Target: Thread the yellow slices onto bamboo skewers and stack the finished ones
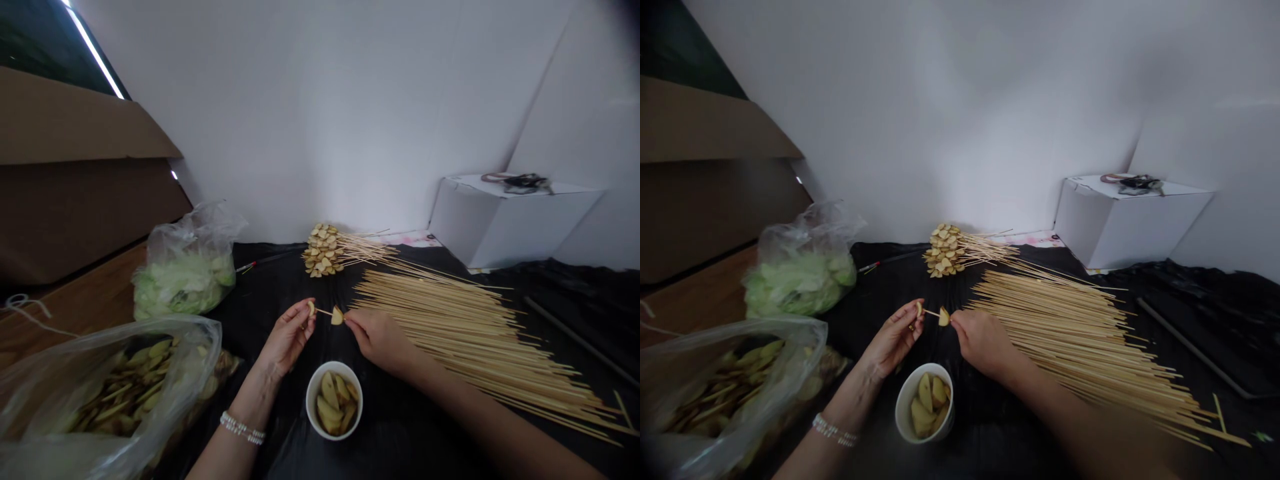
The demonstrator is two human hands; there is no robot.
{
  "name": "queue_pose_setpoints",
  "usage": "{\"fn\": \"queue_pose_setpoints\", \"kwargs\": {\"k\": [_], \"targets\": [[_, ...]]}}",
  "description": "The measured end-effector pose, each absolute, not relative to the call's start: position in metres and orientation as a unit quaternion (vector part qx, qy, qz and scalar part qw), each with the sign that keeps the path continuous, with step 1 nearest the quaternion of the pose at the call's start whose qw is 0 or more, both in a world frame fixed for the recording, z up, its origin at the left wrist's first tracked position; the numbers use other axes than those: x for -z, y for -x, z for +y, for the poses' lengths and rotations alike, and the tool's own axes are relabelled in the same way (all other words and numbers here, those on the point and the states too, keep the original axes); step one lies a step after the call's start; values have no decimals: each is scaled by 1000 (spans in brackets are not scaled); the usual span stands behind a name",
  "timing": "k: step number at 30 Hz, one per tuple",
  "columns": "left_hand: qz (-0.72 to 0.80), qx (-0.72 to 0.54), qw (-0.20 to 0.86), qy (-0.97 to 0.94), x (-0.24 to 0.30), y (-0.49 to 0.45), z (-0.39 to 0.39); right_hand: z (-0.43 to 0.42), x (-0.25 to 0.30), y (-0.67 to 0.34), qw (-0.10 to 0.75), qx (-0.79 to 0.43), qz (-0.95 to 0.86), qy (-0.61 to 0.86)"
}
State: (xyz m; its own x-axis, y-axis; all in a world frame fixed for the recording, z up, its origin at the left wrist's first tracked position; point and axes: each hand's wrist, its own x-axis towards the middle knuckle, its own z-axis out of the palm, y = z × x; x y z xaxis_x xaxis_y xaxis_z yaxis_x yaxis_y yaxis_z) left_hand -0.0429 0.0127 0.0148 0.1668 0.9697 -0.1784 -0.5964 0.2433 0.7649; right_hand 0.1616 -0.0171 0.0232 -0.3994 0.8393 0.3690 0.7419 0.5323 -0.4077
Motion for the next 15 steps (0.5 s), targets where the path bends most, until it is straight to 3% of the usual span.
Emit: {"fn": "queue_pose_setpoints", "kwargs": {"k": [15], "targets": [[360,-557,696,-275,-18,42,12,-17,-23,-162,277,-94,-835,466]]}}
